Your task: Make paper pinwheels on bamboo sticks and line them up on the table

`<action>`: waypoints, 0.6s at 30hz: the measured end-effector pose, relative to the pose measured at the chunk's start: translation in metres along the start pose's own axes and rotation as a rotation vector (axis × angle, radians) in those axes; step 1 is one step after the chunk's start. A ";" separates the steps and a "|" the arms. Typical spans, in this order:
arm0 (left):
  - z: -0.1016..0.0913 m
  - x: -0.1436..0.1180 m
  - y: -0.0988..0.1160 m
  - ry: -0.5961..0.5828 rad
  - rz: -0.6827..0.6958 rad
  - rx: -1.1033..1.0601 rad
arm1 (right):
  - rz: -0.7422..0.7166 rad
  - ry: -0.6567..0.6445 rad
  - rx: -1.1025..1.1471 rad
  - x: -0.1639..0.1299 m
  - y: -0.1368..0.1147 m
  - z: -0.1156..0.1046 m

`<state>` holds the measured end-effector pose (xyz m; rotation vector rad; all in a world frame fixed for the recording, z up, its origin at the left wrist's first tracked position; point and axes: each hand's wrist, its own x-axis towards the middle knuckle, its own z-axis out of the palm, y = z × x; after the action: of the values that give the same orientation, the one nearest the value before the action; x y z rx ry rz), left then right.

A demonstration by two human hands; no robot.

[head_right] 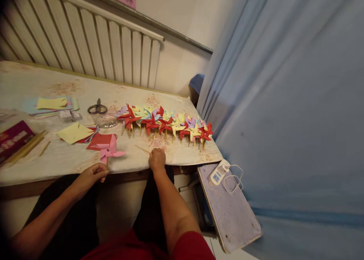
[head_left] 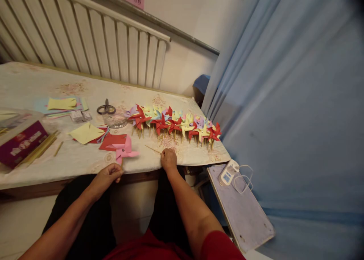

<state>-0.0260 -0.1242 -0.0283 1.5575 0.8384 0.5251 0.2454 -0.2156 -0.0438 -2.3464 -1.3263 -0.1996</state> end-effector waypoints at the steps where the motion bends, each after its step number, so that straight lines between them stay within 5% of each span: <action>1: 0.000 0.000 0.000 -0.002 -0.002 -0.006 | -0.002 0.000 -0.001 0.000 0.000 0.001; 18: 0.002 0.006 0.003 -0.010 -0.036 -0.049 | -0.047 0.006 -0.021 0.005 -0.009 0.013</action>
<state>-0.0198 -0.1209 -0.0261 1.4964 0.8382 0.5082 0.2397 -0.2018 -0.0512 -2.3314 -1.3841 -0.2359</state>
